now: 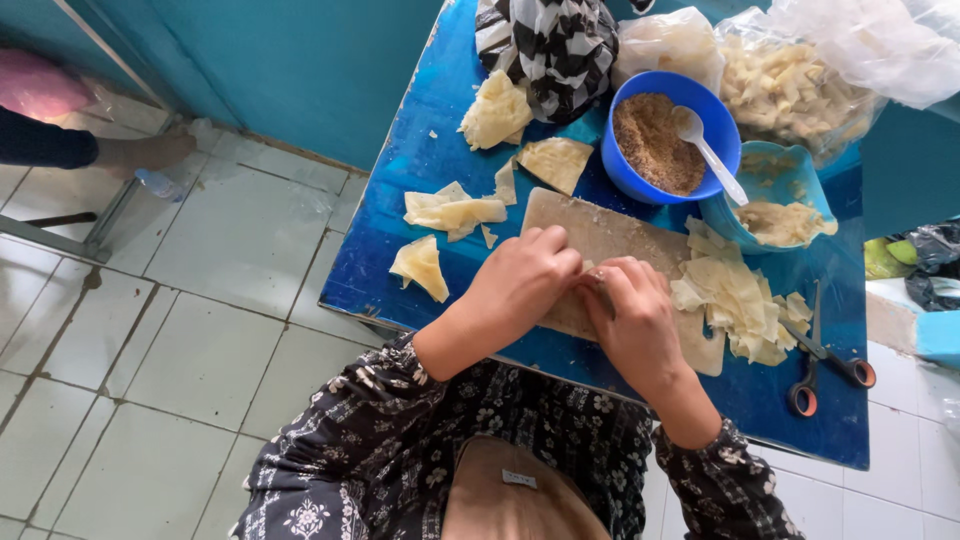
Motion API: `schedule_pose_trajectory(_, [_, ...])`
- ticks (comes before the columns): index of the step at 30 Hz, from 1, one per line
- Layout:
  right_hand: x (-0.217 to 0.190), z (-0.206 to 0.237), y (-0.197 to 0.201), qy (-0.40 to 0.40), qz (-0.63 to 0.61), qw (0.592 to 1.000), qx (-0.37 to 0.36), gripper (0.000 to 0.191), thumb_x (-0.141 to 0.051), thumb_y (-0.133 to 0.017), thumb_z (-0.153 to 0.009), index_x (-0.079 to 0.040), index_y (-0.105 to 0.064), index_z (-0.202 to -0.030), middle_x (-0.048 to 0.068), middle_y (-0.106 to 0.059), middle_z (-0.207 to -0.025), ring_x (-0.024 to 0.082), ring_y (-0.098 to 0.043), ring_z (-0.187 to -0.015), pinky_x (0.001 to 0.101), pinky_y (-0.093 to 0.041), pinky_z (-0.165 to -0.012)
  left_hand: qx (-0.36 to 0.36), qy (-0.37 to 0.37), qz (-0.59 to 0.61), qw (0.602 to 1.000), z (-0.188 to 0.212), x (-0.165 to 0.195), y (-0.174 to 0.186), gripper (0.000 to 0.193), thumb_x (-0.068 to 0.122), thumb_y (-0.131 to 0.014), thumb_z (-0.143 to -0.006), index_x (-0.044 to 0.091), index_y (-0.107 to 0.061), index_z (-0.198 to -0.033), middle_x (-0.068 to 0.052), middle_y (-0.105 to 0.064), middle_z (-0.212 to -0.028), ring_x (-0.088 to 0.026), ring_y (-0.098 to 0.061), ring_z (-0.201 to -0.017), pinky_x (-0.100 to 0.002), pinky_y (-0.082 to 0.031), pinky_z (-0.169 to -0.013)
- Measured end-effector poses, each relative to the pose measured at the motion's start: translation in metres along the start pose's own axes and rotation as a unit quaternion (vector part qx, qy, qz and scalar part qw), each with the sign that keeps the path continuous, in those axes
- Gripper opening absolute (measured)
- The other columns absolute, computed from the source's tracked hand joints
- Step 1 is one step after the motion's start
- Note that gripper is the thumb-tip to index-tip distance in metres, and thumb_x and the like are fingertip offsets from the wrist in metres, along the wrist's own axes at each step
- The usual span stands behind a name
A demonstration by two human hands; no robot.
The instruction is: The person sits at a blue table and folds thin translucent wrapper sheets by hand, pinching each piece closed. They occasionally use a spoon to scoop brown powder from a blue bowl and place it onto a wrapper before folding, setting finished pieces aside on the table.
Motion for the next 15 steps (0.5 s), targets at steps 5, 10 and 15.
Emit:
schedule_pose_trajectory(5, [0.000,0.000,-0.002,0.023,0.047,0.999,-0.002,0.016,-0.010,-0.073,-0.093,-0.003,-0.069,-0.107,0.011,-0.065,-0.106,0.032,-0.062,-0.096,0.0431,-0.045,-0.084,0.070,0.016,0.033,0.997,0.006,0.002,0.011,0.024,0.010,-0.065,-0.089,0.006,-0.061,-0.113,-0.008,-0.061,-0.103,-0.028,-0.062,-0.096,-0.039,-0.052,-0.078])
schedule_pose_trajectory(10, [0.007,0.002,-0.003,0.005,0.036,0.999,-0.004,0.014,-0.009,-0.071,-0.094,-0.004,-0.070,-0.107,0.013,-0.066,-0.106,0.033,-0.061,-0.096,0.0423,-0.045,-0.084,0.062,0.014,0.021,0.998,0.004,0.003,0.008,0.028,0.010,-0.062,-0.091,0.007,-0.062,-0.119,-0.003,-0.063,-0.098,-0.024,-0.063,-0.095,-0.039,-0.049,-0.078])
schedule_pose_trajectory(15, [0.018,0.002,-0.004,-0.034,0.006,0.999,0.017,0.021,-0.005,-0.069,-0.096,-0.003,-0.069,-0.116,0.012,-0.067,-0.111,0.033,-0.063,-0.103,0.0426,-0.046,-0.091,0.008,-0.008,-0.134,0.991,0.003,0.015,-0.007,0.012,0.013,-0.064,-0.090,0.013,-0.065,-0.102,-0.002,-0.063,-0.097,-0.022,-0.062,-0.098,-0.037,-0.048,-0.085])
Point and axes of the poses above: each hand's wrist, its own z-axis away from the middle knuckle, its own y-axis out of the back of the hand, x = y × z, the point moved 9 cm from there along -z, towards the middle knuckle
